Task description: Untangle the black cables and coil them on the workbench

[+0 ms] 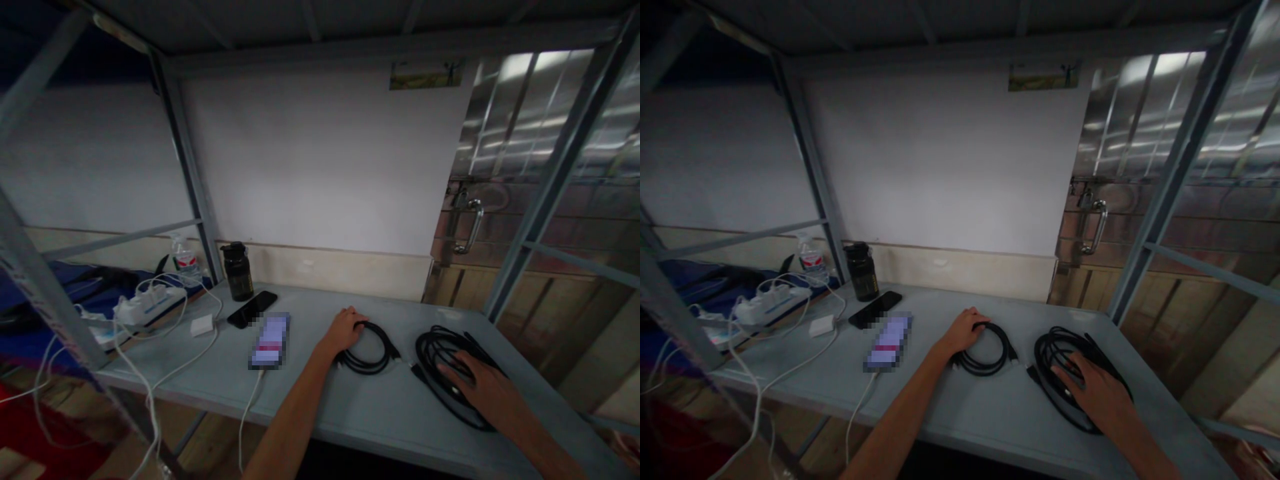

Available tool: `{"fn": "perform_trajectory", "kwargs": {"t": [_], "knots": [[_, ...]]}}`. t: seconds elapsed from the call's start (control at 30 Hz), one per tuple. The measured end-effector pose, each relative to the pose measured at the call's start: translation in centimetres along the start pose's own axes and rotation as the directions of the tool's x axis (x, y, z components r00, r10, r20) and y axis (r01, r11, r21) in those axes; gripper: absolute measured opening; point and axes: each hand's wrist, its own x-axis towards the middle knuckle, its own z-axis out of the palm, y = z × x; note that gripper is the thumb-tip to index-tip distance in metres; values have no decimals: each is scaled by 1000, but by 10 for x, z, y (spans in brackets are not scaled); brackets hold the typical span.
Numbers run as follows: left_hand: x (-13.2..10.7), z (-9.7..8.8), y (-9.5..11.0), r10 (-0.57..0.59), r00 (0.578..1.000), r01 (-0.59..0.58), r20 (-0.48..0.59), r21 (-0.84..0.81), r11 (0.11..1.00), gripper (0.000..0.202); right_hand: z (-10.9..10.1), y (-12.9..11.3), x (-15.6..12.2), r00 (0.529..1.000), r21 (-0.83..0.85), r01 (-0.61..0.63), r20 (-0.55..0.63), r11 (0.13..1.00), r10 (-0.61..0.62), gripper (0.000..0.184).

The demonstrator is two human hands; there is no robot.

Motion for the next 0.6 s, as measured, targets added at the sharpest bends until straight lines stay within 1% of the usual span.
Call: {"fn": "perform_trajectory", "kwargs": {"t": [0.1,0.2,0.27,0.33,0.4,0.47,0.53,0.6], "knots": [[1,-1,2,0,1000,0,1,2,1000,36,-2,-10,4,993,79,-48,110,996,40,55],[1,0,3,-17,999,15,44,47,999,33,-4,-26,14,985,103,-53,170,993,35,54],[1,1,2,-30,997,24,73,77,997,31,-3,-38,25,987,101,-9,162,995,-7,53],[0,4,0,-36,997,31,66,70,997,30,0,-50,37,993,85,60,93,995,-67,52],[0,5,-2,-30,999,30,13,13,999,31,5,-63,51,994,69,107,11,992,-108,54],[0,6,-1,2,997,-8,-79,-75,997,32,11,-78,69,993,104,118,-16,988,-117,58],[2,5,0,63,977,-95,-201,-153,984,34,20,-95,88,994,223,103,22,969,-111,60],[5,2,3,118,936,-191,-330,-198,961,34,31,-114,108,990,382,52,99,922,-97,60]]}}
